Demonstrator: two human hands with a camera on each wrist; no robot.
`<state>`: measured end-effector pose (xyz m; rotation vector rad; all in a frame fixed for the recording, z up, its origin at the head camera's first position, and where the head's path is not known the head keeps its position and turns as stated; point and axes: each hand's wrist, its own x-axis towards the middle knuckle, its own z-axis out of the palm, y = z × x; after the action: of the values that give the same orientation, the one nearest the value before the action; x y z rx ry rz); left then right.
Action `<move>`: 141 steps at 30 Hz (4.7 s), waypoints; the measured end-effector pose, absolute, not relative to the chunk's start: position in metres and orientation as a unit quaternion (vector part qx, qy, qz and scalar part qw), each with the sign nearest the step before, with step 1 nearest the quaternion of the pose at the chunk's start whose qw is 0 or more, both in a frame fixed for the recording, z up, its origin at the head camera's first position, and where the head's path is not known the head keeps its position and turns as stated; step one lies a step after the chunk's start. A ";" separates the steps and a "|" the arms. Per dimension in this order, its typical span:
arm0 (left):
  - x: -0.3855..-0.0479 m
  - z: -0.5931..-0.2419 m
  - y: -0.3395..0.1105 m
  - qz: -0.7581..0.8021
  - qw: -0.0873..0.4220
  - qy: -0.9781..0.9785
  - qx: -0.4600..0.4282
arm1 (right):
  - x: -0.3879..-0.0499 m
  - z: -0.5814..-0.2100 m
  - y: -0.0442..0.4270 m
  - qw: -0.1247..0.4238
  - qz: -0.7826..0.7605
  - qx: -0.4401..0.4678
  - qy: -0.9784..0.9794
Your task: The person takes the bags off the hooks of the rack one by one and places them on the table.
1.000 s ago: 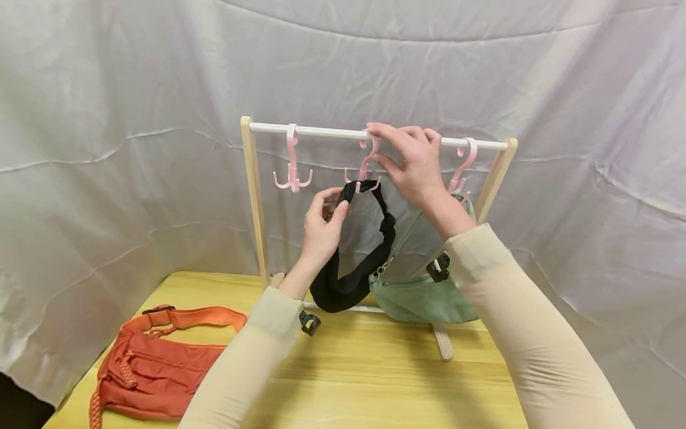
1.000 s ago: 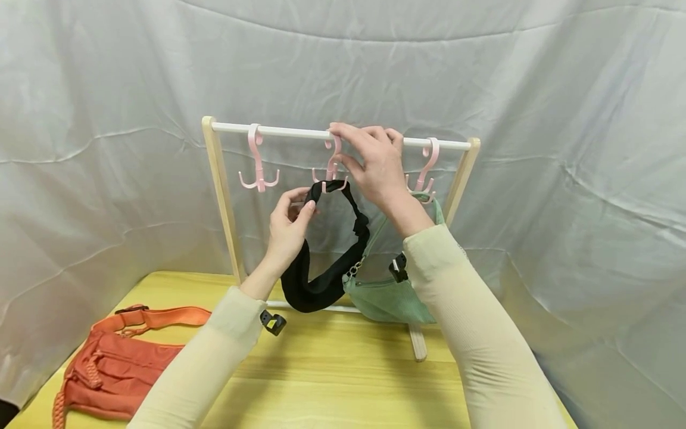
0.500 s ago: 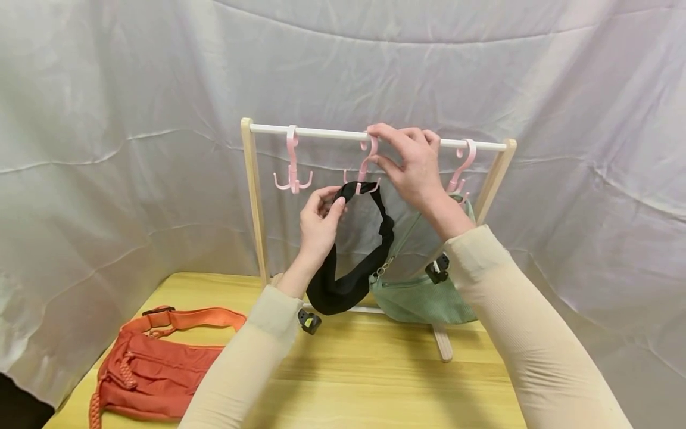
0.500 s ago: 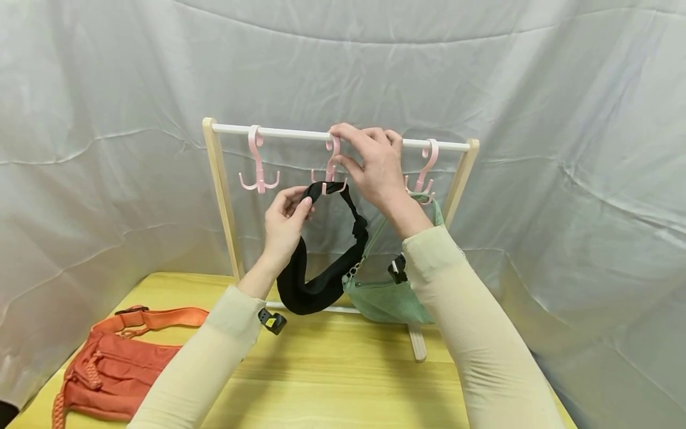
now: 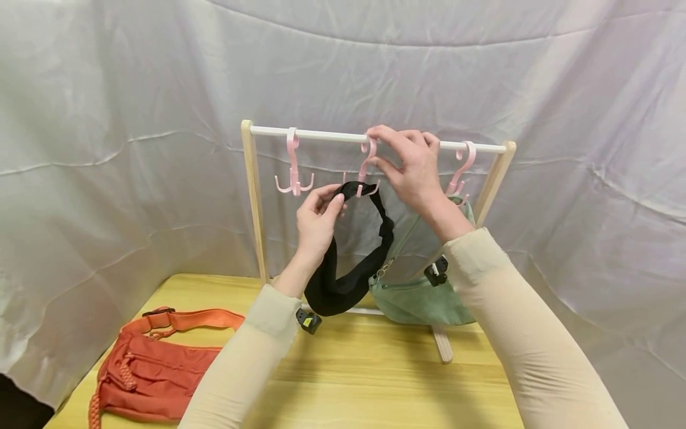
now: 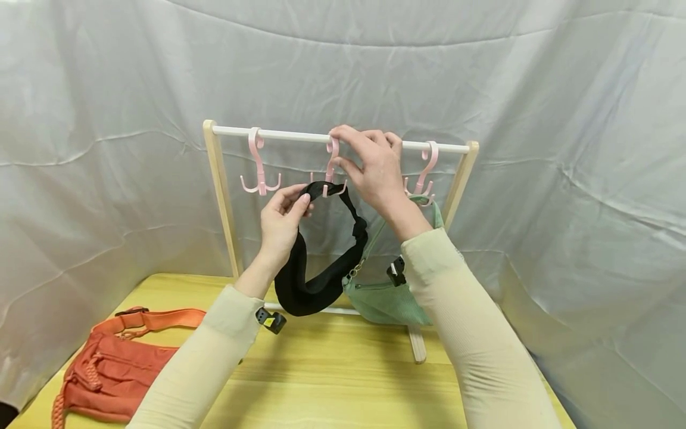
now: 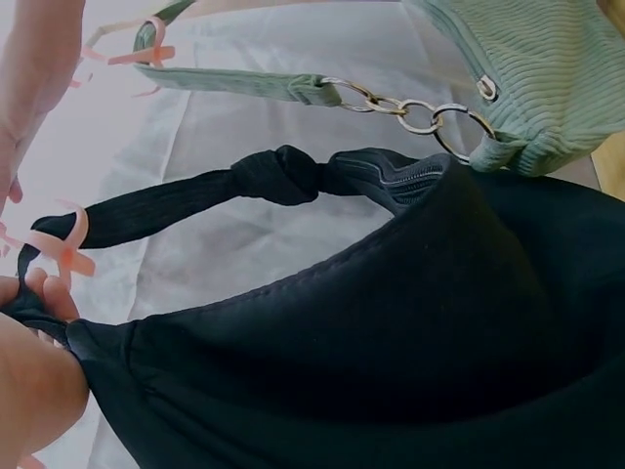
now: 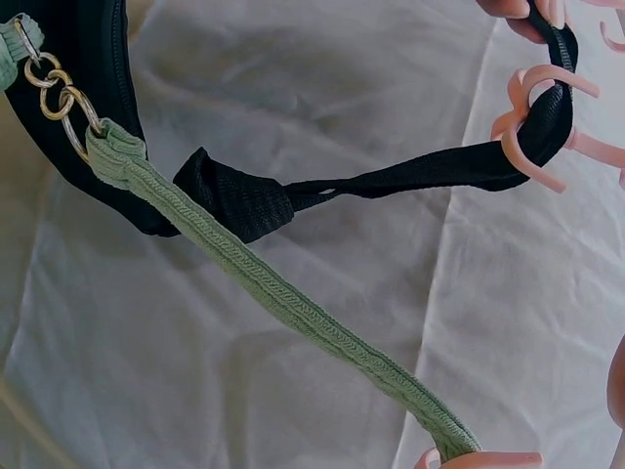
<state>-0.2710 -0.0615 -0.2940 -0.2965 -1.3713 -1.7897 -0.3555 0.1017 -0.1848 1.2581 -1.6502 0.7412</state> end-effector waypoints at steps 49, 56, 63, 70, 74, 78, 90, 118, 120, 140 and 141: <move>-0.272 -0.270 -0.058 -0.696 0.417 -0.566 -0.147 | -0.359 -0.184 0.100 0.439 0.302 0.495 -0.686; -0.272 -0.267 -0.059 -0.700 0.410 -0.565 -0.151 | -0.359 -0.185 0.100 0.438 0.304 0.491 -0.689; -0.272 -0.263 -0.060 -0.696 0.413 -0.567 -0.153 | -0.358 -0.185 0.098 0.431 0.309 0.487 -0.694; -0.271 -0.262 -0.061 -0.693 0.415 -0.571 -0.144 | -0.358 -0.186 0.094 0.435 0.312 0.486 -0.690; -0.270 -0.262 -0.061 -0.698 0.413 -0.569 -0.137 | -0.358 -0.187 0.093 0.441 0.314 0.483 -0.688; -0.269 -0.259 -0.061 -0.703 0.413 -0.564 -0.131 | -0.357 -0.187 0.091 0.443 0.323 0.474 -0.689; -0.267 -0.253 -0.062 -0.709 0.417 -0.552 -0.136 | -0.353 -0.185 0.086 0.445 0.341 0.458 -0.690; -0.268 -0.259 -0.057 -0.712 0.415 -0.542 -0.167 | -0.355 -0.188 0.086 0.466 0.333 0.467 -0.674; -0.268 -0.260 -0.057 -0.711 0.414 -0.543 -0.166 | -0.355 -0.188 0.086 0.467 0.333 0.467 -0.674; -0.264 -0.266 -0.055 -0.716 0.409 -0.536 -0.180 | -0.355 -0.188 0.085 0.460 0.330 0.465 -0.681; -0.263 -0.266 -0.055 -0.716 0.410 -0.536 -0.180 | -0.355 -0.188 0.086 0.460 0.329 0.465 -0.681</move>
<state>-0.2630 -0.0551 -0.2663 -0.4530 -1.3498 -1.8029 -0.3552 0.0856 -0.1879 1.1434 -1.6766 0.8094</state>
